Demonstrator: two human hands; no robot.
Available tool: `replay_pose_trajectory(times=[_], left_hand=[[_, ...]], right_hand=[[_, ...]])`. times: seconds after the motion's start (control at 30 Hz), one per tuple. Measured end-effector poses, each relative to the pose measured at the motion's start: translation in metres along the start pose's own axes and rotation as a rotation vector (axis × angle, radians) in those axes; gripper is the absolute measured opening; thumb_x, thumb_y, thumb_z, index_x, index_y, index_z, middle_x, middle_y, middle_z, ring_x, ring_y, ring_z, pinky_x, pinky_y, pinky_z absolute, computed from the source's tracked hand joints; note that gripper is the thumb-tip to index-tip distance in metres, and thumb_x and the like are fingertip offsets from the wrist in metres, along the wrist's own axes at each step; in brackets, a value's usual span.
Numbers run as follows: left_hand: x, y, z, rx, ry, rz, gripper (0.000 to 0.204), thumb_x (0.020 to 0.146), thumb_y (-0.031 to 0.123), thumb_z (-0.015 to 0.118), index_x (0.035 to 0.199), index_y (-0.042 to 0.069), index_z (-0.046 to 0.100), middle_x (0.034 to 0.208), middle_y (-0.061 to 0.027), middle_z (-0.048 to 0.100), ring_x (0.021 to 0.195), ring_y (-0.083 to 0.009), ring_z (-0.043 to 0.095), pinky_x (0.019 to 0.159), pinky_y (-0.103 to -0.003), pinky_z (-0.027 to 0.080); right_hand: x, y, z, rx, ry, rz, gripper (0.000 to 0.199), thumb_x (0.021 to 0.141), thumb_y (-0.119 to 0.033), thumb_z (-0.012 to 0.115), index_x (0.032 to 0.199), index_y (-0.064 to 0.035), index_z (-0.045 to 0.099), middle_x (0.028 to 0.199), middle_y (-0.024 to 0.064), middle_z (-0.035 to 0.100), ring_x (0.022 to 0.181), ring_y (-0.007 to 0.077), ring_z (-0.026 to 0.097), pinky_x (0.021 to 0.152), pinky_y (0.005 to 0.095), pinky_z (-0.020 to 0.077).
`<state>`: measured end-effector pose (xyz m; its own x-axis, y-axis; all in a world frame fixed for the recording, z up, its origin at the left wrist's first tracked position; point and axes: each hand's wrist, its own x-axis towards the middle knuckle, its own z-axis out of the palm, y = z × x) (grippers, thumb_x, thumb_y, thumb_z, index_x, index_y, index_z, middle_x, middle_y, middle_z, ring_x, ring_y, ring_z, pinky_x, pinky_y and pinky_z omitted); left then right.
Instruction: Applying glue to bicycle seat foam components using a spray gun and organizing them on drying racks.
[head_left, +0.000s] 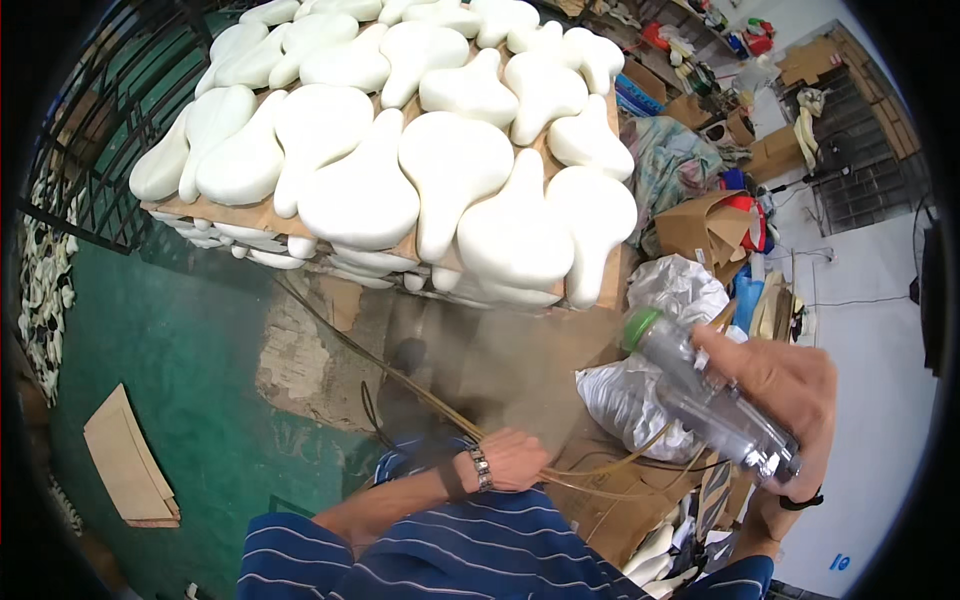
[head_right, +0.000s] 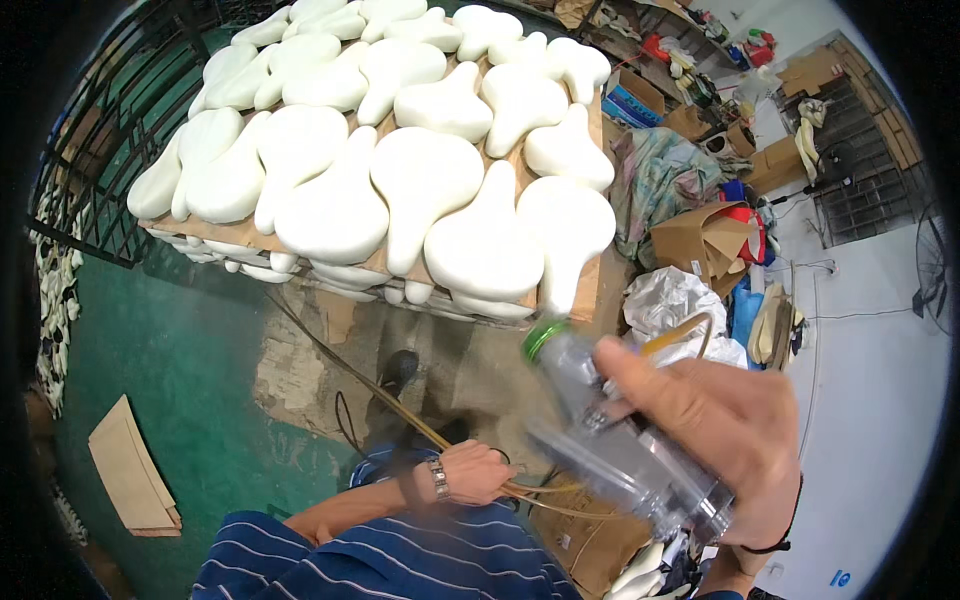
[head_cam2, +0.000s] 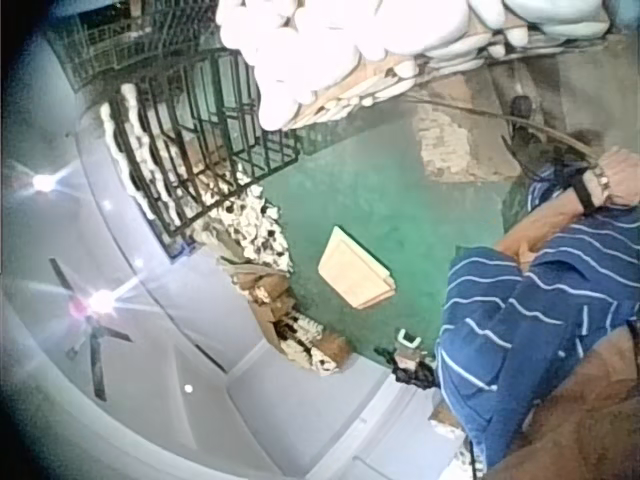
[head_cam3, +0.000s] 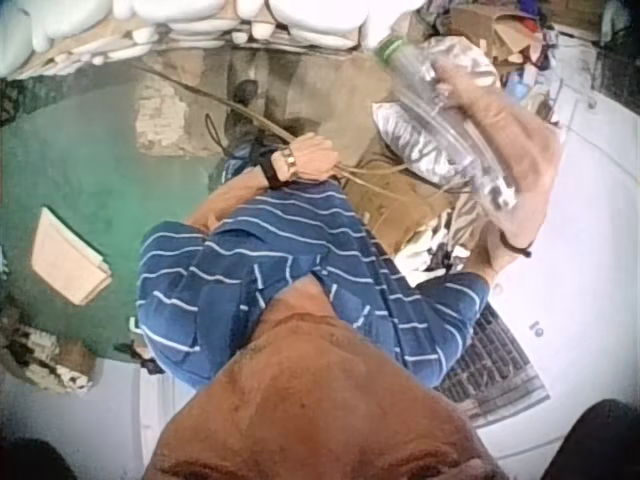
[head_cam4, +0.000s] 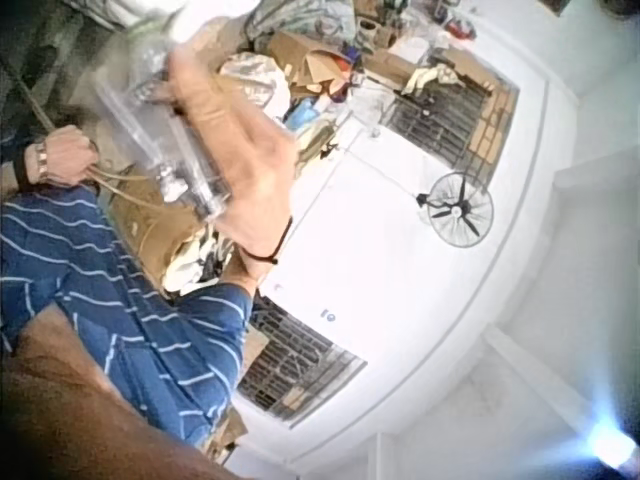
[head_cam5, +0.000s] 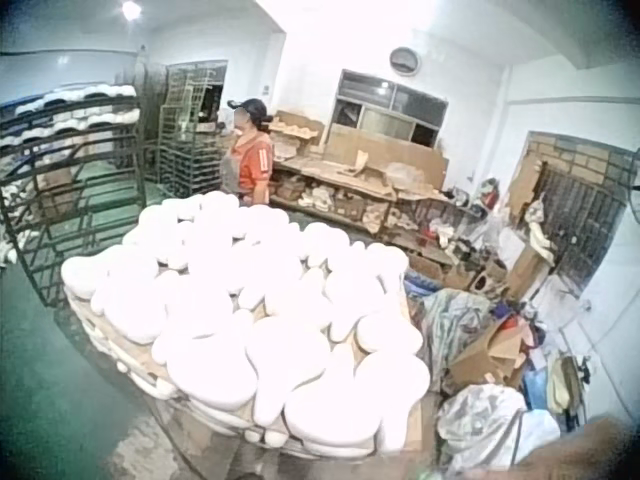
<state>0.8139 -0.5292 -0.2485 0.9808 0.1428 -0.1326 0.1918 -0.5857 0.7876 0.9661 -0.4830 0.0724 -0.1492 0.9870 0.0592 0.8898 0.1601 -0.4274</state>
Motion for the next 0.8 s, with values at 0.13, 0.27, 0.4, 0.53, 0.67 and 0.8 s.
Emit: replay_pose_trajectory(times=[0.13, 0.27, 0.4, 0.53, 0.67, 0.8], left_hand=[[0.003, -0.006, -0.003, 0.011, -0.001, 0.027, 0.025, 0.085, 0.028, 0.064, 0.092, 0.005, 0.069, 0.074, -0.0194, 0.067, 0.071, -0.0390, 0.068, 0.064, -0.048, 0.053], [0.007, -0.010, -0.010, 0.006, -0.001, 0.025, 0.023, 0.082, 0.025, 0.064, 0.088, 0.003, 0.068, 0.070, -0.0199, 0.066, 0.069, -0.0393, 0.068, 0.062, -0.048, 0.053], [0.014, -0.017, -0.009, -0.018, -0.019, 0.049, 0.022, 0.082, 0.024, 0.062, 0.084, 0.003, 0.068, 0.071, -0.0200, 0.066, 0.068, -0.0396, 0.067, 0.062, -0.048, 0.052], [0.013, -0.019, -0.012, 0.002, -0.036, 0.081, 0.023, 0.082, 0.025, 0.063, 0.084, 0.003, 0.068, 0.072, -0.0193, 0.067, 0.069, -0.0389, 0.068, 0.062, -0.047, 0.053], [0.013, -0.021, -0.010, -0.011, -0.025, 0.098, 0.024, 0.083, 0.027, 0.062, 0.085, 0.004, 0.069, 0.072, -0.0183, 0.068, 0.069, -0.0381, 0.068, 0.062, -0.048, 0.053], [0.013, -0.016, -0.011, 0.028, -0.058, 0.116, 0.024, 0.085, 0.027, 0.062, 0.085, 0.005, 0.070, 0.072, -0.0174, 0.067, 0.071, -0.0376, 0.068, 0.064, -0.048, 0.053]], right_hand=[[0.015, -0.002, 0.007, 0.040, 0.165, -0.016, 0.073, 0.068, -0.050, 0.064, 0.117, 0.0026, 0.072, 0.071, 0.0127, 0.065, 0.062, 0.0205, 0.063, 0.061, 0.0305, 0.0467], [0.012, -0.005, 0.003, 0.036, 0.131, 0.187, 0.068, 0.065, -0.048, 0.068, 0.112, 0.0018, 0.075, 0.068, 0.0109, 0.064, 0.062, 0.0191, 0.062, 0.058, 0.0290, 0.0453], [-0.004, 0.003, -0.008, -0.063, 0.079, 0.029, 0.067, 0.067, -0.046, 0.071, 0.115, 0.0011, 0.073, 0.068, 0.0095, 0.062, 0.059, 0.0180, 0.060, 0.056, 0.0287, 0.0430], [-0.012, 0.017, -0.024, -0.075, 0.148, 0.097, 0.058, 0.074, -0.029, 0.070, 0.121, 0.0048, 0.069, 0.073, 0.0120, 0.066, 0.060, 0.0189, 0.061, 0.058, 0.0279, 0.0429], [-0.036, 0.032, -0.033, -0.064, 0.100, 0.105, 0.058, 0.070, -0.021, 0.069, 0.123, 0.0043, 0.068, 0.070, 0.0125, 0.065, 0.057, 0.0198, 0.061, 0.056, 0.0290, 0.0439], [-0.045, 0.026, -0.033, -0.017, 0.000, 0.134, 0.057, 0.071, -0.021, 0.068, 0.123, 0.0033, 0.068, 0.068, 0.0131, 0.064, 0.055, 0.0217, 0.062, 0.055, 0.0296, 0.0445]])
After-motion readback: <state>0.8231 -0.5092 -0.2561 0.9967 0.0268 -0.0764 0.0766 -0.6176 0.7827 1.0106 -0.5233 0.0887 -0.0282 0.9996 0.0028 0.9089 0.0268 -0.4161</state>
